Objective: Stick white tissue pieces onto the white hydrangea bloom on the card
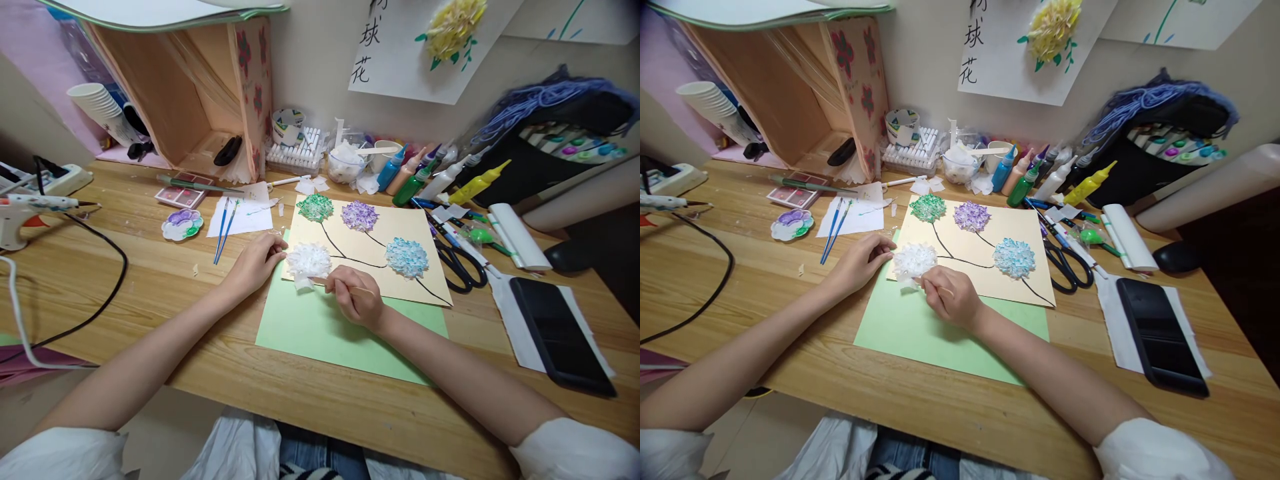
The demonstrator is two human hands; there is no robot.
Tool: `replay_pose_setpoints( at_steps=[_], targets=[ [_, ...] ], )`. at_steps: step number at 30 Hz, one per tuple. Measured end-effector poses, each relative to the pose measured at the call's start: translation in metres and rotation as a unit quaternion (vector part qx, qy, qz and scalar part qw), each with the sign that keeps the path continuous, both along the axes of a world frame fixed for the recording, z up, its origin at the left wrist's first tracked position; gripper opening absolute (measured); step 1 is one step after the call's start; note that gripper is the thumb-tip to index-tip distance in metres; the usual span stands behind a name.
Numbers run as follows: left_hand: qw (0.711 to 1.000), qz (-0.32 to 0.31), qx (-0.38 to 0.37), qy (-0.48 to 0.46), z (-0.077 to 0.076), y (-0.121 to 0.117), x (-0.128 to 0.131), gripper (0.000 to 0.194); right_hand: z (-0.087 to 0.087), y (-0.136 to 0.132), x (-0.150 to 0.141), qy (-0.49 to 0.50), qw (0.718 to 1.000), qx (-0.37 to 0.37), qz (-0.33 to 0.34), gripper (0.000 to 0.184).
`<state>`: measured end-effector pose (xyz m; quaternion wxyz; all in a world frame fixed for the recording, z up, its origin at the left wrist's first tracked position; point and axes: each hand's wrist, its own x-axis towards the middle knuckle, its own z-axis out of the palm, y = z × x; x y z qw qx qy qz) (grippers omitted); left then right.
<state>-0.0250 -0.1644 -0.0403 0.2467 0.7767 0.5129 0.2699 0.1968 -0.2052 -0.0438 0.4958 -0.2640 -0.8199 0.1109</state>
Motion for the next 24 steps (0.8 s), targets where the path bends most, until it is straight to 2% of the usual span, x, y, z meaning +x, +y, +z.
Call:
replay_pose_setpoints(
  at_steps=[5, 12, 19, 24],
  targets=[
    [1.0, -0.002, -0.009, 0.006, 0.0011, 0.0, -0.0014, 0.011, 0.0006, -0.0005, 0.0002, -0.009, 1.0, 0.007, 0.007, 0.017],
    [0.998, -0.04, -0.041, 0.005, 0.0078, -0.0018, -0.0051, 0.019, 0.003, 0.0004, 0.0, -0.022, 0.998, 0.028, 0.046, 0.017],
    [0.998, -0.04, -0.044, 0.006, 0.0069, -0.0017, -0.0055, 0.02, 0.0031, 0.0009, -0.0005, -0.076, 0.992, 0.09, 0.051, 0.019],
    [0.998, -0.042, -0.045, 0.0, 0.0063, -0.001, -0.0053, 0.02, 0.0012, 0.0014, -0.0008, -0.087, 0.991, 0.098, 0.034, 0.02]
  ],
)
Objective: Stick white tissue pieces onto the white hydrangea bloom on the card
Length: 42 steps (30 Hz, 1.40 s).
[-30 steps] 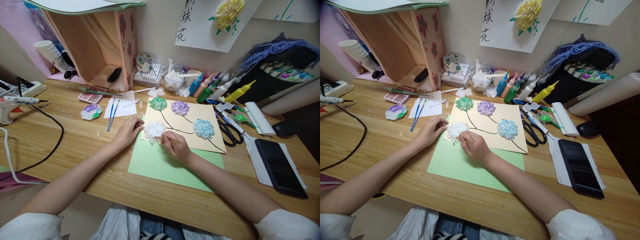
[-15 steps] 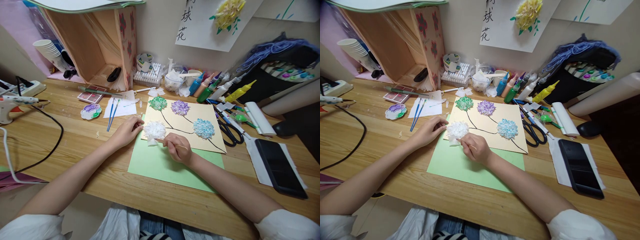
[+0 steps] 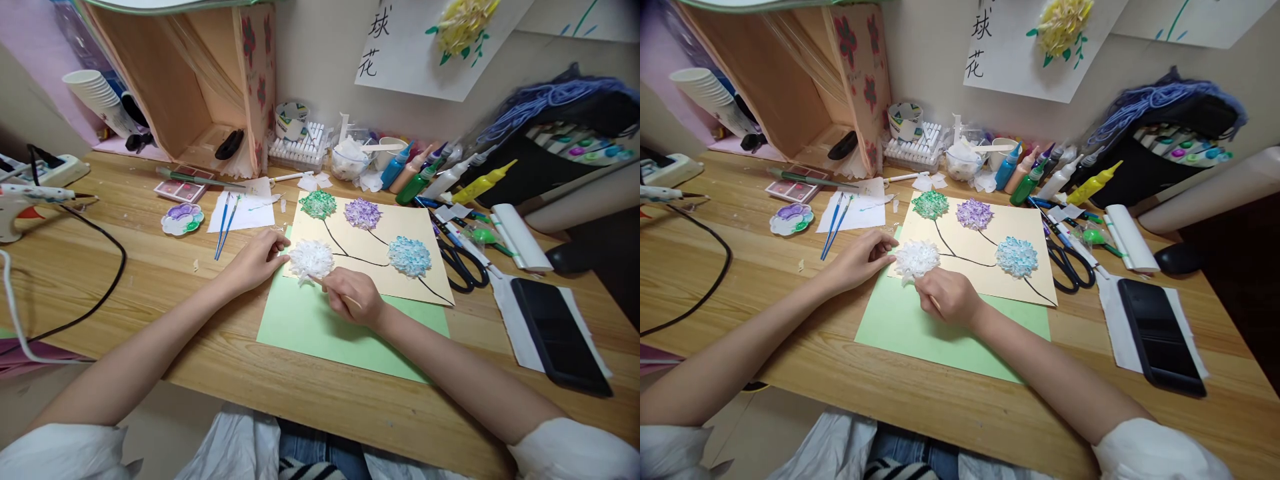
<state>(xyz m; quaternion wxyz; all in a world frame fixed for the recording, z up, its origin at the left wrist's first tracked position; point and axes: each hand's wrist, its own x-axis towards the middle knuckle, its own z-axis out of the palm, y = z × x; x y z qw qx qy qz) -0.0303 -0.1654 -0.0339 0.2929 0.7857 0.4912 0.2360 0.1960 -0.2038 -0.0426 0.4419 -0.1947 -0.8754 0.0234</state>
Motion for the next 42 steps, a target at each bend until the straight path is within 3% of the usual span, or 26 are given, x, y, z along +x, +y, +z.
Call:
replay_pose_setpoints(
  at_steps=[10, 22, 27, 33, 42],
  targets=[
    [1.0, 0.008, 0.002, 0.001, -0.0017, 0.001, 0.0007, 0.018, 0.0023, -0.0015, -0.0033, 0.033, 0.996, -0.08, -0.033, 0.018],
    [1.0, 0.017, 0.003, 0.003, -0.0009, 0.0011, 0.0015, 0.018, 0.0005, -0.003, -0.002, 0.064, 0.99, -0.11, -0.056, 0.019],
    [1.0, 0.013, 0.003, 0.003, -0.0021, 0.0016, 0.0011, 0.018, -0.0019, -0.0056, 0.0024, 0.119, 0.988, -0.095, -0.024, 0.019],
    [1.0, 0.019, 0.006, 0.007, -0.0018, 0.0012, 0.0017, 0.018, 0.0022, -0.0054, 0.0025, 0.046, 0.997, -0.047, 0.052, 0.019],
    [1.0, 0.019, 0.006, 0.003, -0.0011, 0.0009, 0.0021, 0.019, 0.0001, -0.0051, -0.0011, -0.031, 0.999, 0.01, 0.025, 0.023]
  ],
)
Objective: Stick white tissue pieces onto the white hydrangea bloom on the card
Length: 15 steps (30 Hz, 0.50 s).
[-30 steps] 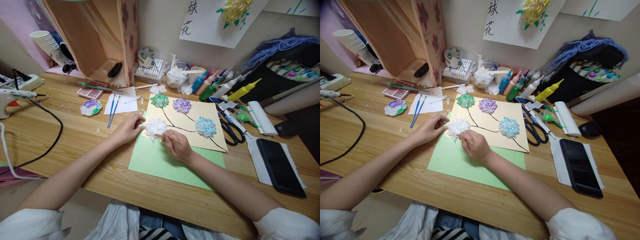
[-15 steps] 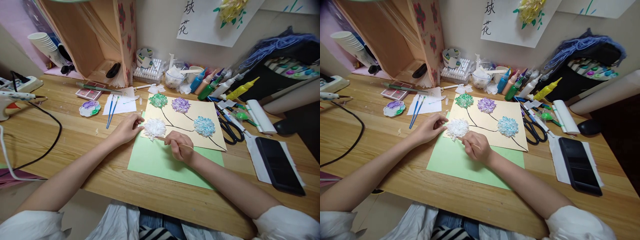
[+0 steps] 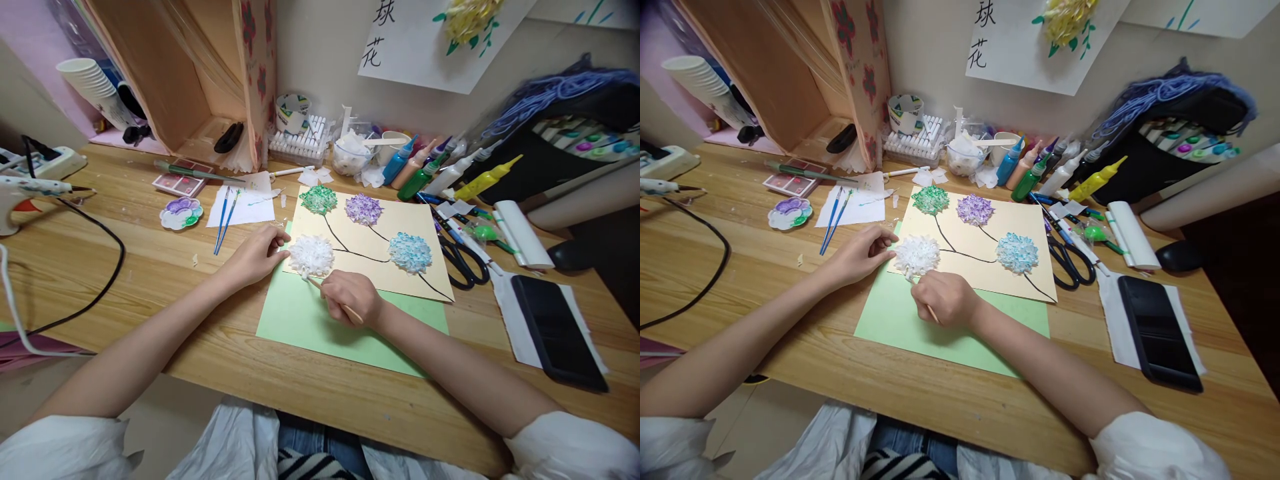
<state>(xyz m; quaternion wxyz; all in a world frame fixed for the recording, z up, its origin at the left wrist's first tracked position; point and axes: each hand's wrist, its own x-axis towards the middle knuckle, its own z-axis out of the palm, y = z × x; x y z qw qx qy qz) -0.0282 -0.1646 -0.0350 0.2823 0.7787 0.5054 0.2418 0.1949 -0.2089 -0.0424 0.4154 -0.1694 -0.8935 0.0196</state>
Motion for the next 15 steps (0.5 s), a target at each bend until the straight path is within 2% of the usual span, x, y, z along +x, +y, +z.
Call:
replay_pose_setpoints(
  at_steps=[10, 15],
  targets=[
    [1.0, -0.003, 0.007, -0.002, -0.0019, 0.0, -0.0004, 0.018, -0.002, 0.003, -0.0016, 0.003, 1.0, -0.015, -0.026, 0.025],
    [1.0, -0.003, 0.004, -0.001, -0.002, -0.0002, -0.0006, 0.019, -0.0012, 0.0032, -0.0039, 0.029, 0.998, -0.037, -0.052, 0.018]
  ],
)
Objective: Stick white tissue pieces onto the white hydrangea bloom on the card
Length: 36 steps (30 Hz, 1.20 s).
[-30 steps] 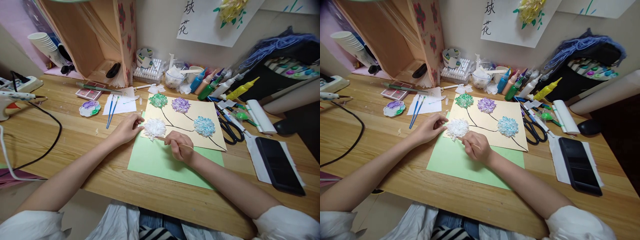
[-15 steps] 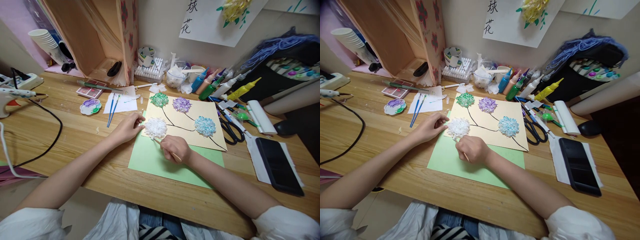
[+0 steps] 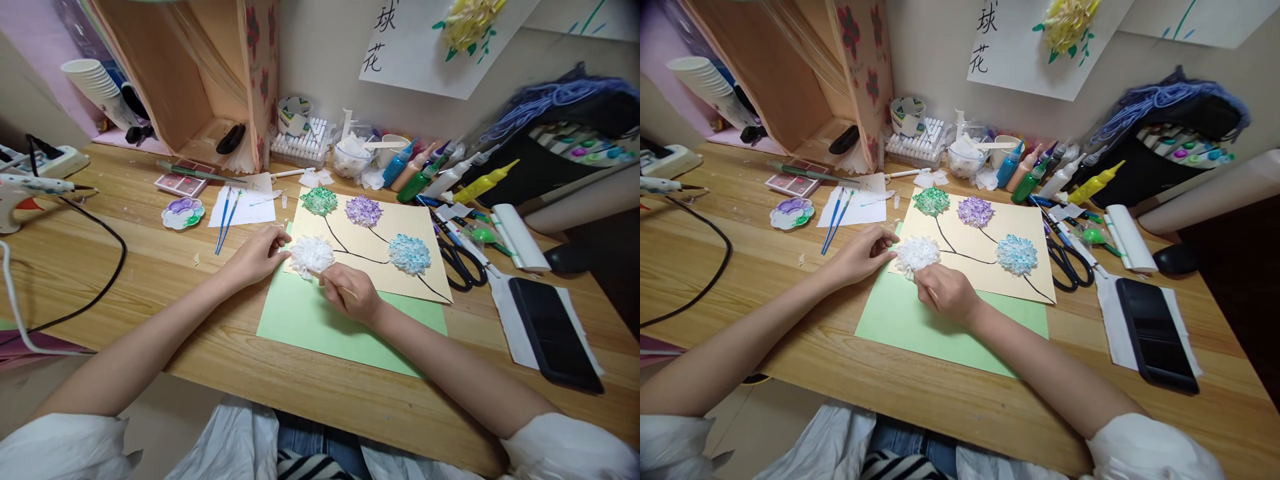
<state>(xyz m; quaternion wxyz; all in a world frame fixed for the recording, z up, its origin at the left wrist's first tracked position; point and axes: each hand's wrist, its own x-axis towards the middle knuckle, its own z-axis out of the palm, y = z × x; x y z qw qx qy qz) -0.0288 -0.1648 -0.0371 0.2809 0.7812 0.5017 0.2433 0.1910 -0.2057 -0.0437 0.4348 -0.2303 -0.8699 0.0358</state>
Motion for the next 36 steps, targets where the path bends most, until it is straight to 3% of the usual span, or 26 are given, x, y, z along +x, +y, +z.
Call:
replay_pose_setpoints(
  at_steps=[10, 20, 30, 36],
  targets=[
    [1.0, -0.002, 0.0, 0.0, 0.0011, -0.0001, 0.0, 0.019, 0.0015, -0.0009, -0.0039, 0.036, 0.994, -0.074, -0.076, 0.017],
    [1.0, 0.001, -0.008, 0.002, 0.0022, -0.0001, 0.0001, 0.021, 0.0043, -0.0024, -0.0028, 0.042, 0.998, -0.035, -0.041, 0.019],
    [1.0, 0.001, -0.009, 0.002, 0.0023, 0.0, 0.0002, 0.022, 0.0025, -0.0006, -0.004, 0.033, 0.993, -0.095, -0.063, 0.019],
    [1.0, 0.001, -0.012, 0.002, 0.0025, 0.0003, 0.0001, 0.023, 0.004, -0.0015, -0.0003, 0.063, 0.995, -0.06, -0.039, 0.02]
  ],
)
